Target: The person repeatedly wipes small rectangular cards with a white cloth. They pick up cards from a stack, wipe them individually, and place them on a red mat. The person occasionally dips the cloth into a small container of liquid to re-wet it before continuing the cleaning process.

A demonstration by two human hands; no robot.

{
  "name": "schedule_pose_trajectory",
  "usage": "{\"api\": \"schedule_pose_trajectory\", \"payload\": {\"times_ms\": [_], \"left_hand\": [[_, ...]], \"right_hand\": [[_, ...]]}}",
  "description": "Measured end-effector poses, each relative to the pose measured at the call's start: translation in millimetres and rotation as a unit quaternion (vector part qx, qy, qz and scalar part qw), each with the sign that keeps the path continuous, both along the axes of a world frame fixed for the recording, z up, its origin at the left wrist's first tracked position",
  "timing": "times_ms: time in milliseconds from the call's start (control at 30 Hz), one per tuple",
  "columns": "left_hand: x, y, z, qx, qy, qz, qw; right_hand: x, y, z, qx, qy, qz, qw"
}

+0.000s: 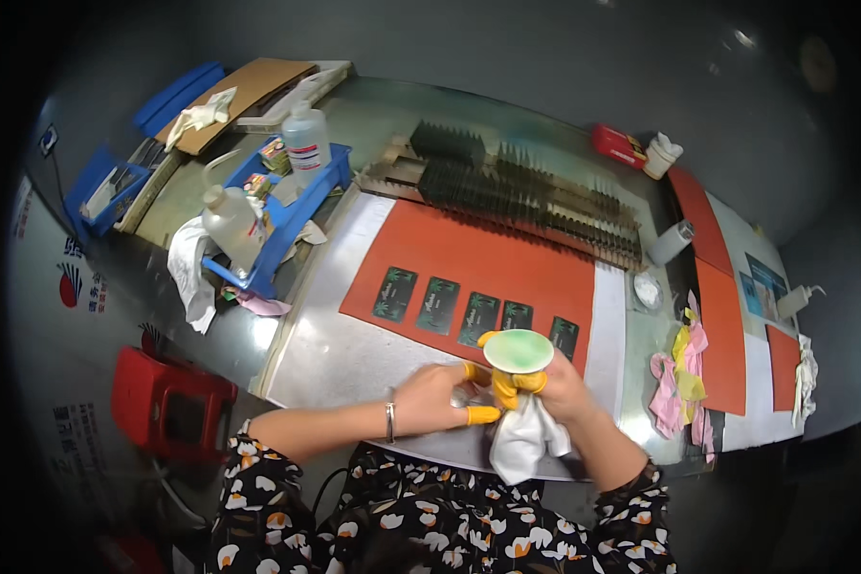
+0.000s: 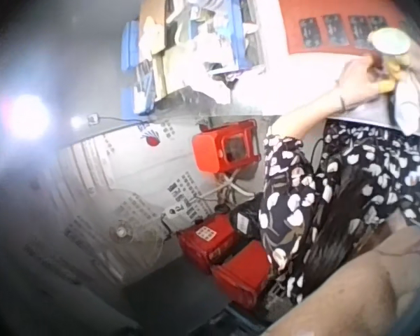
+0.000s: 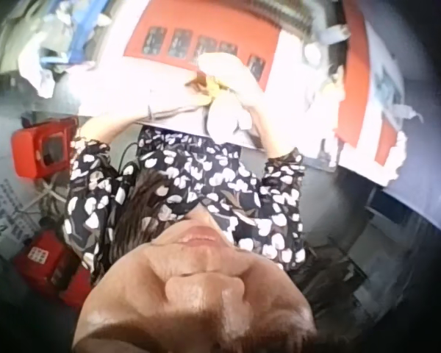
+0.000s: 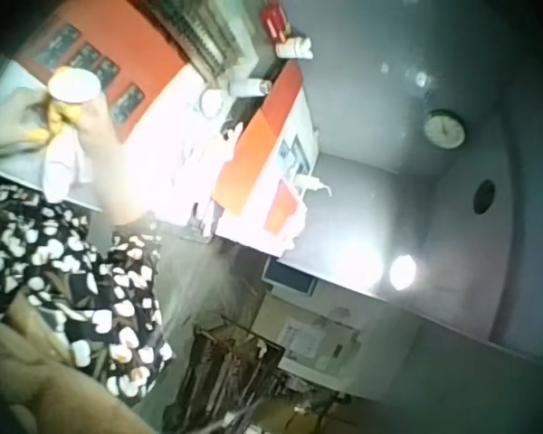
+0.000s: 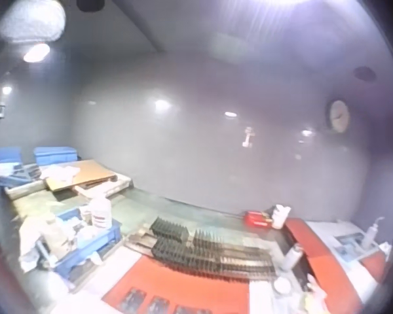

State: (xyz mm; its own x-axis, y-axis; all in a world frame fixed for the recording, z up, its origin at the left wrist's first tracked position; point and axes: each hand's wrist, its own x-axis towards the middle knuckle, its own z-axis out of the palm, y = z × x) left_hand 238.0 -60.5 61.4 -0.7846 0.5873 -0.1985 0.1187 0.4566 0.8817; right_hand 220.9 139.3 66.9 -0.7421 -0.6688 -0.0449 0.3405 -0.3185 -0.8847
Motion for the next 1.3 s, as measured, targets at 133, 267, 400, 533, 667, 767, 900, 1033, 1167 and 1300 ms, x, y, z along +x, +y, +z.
{"api": "schedule_pose_trajectory", "payload": {"times_ms": [133,267,400,533,667,767,900,1033,1167,1300], "left_hand": [[-3.4,-36.2,25.7,0.015,0.46,-0.024,0.888],[-5.6,-44.7,16.1,0.013,0.525,-0.178,0.832],[-0.9,-66.8,11.2,0.06,0.534,-0.06,0.841],[-2.9,-76.5,1.4,0.044,0.449,0.228,0.863],[-10.4,-94.6,-5.8,0.119,0.34,0.318,0.877],[-2.0,-117.3,6.1,0.253,0.26,0.303,0.881],[0.1,-161.8,4.8,0.327,0.142,0.296,0.886],[-17.4,-202.6,5.6,0.296,0.289,0.394,0.82],[-36.0,-251.3,15.6,0.051,0.462,0.517,0.719],[-69.0,-289.5,-21.2,0.081,0.386,0.51,0.765]], "right_hand": [[-21.2,4.0,7.8,0.176,0.002,0.116,0.978],[-26.7,-28.0,16.1,0.277,0.132,0.354,0.883],[-29.2,-58.7,24.7,0.229,0.058,0.33,0.914],[-35.5,-107.8,34.2,0.37,0.358,0.078,0.854],[-46.3,-155.7,29.7,0.314,0.719,-0.121,0.608],[-55.1,-177.0,29.9,0.176,0.708,-0.086,0.679],[-48.2,-218.5,41.3,0.151,0.519,-0.014,0.841],[-93.4,-247.9,37.6,0.093,0.255,0.01,0.962],[-138.8,-269.6,62.2,-0.107,0.114,-0.048,0.987],[-170.8,-300.8,47.7,-0.211,0.027,0.034,0.977]]}}
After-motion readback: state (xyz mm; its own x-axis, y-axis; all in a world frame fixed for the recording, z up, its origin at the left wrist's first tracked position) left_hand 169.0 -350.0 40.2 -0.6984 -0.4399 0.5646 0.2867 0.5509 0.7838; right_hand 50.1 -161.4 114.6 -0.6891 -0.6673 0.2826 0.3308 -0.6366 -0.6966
